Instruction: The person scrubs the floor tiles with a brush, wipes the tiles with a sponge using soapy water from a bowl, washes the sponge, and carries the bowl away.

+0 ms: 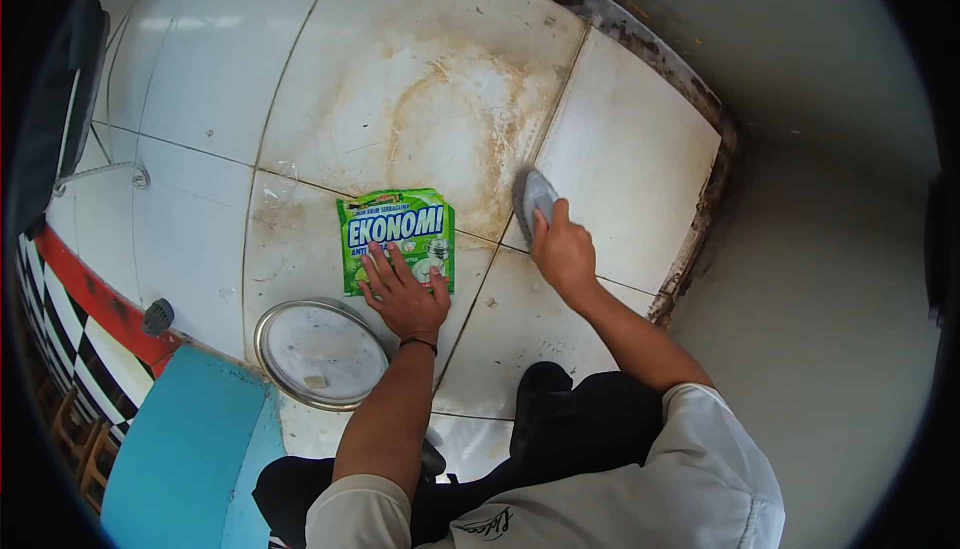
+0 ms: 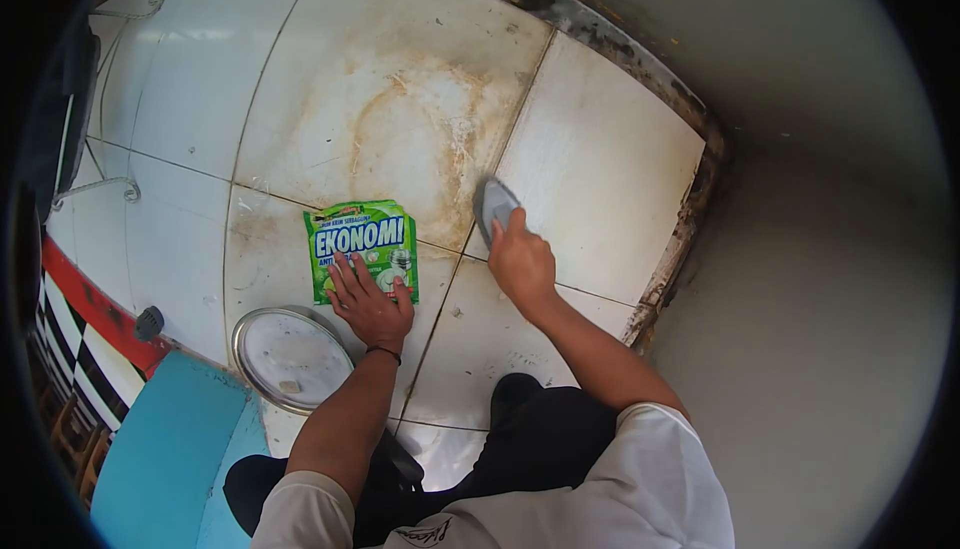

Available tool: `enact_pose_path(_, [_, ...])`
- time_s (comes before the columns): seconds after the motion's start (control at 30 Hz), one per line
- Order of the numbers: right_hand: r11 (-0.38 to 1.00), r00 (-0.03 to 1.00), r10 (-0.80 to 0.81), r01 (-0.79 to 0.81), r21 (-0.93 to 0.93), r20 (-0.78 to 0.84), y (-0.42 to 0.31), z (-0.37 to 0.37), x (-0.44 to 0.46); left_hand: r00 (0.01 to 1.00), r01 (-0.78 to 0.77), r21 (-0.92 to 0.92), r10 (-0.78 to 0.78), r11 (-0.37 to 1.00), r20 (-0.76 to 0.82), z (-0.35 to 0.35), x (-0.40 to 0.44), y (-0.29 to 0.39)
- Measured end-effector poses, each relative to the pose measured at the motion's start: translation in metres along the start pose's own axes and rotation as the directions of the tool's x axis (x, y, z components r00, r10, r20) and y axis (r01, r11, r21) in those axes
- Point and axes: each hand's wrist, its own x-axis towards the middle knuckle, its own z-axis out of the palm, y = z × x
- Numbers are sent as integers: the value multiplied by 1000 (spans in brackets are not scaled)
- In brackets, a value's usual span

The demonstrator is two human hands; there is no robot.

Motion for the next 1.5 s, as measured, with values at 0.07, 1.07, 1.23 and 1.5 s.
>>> enact_pose_path(0.07, [999, 999, -44, 44, -10, -25, 7, 2, 8, 1000, -2, 6, 2, 1000, 1, 2, 0, -1])
enact_pose_path(1.07, [952, 953, -284, 267, -153, -106, 42, -40, 58, 995, -21, 11, 22, 1000, -100, 8, -5, 0])
enact_pose_path(1.23, [906, 911, -409, 411, -97, 45, 42, -2, -6, 994, -22, 16, 24, 1000, -110, 7, -4, 0])
enact_pose_path(1.5, [987, 944, -137, 103, -125, -301, 71, -83, 121, 987, 1, -1, -1, 1000, -160, 8, -6, 1])
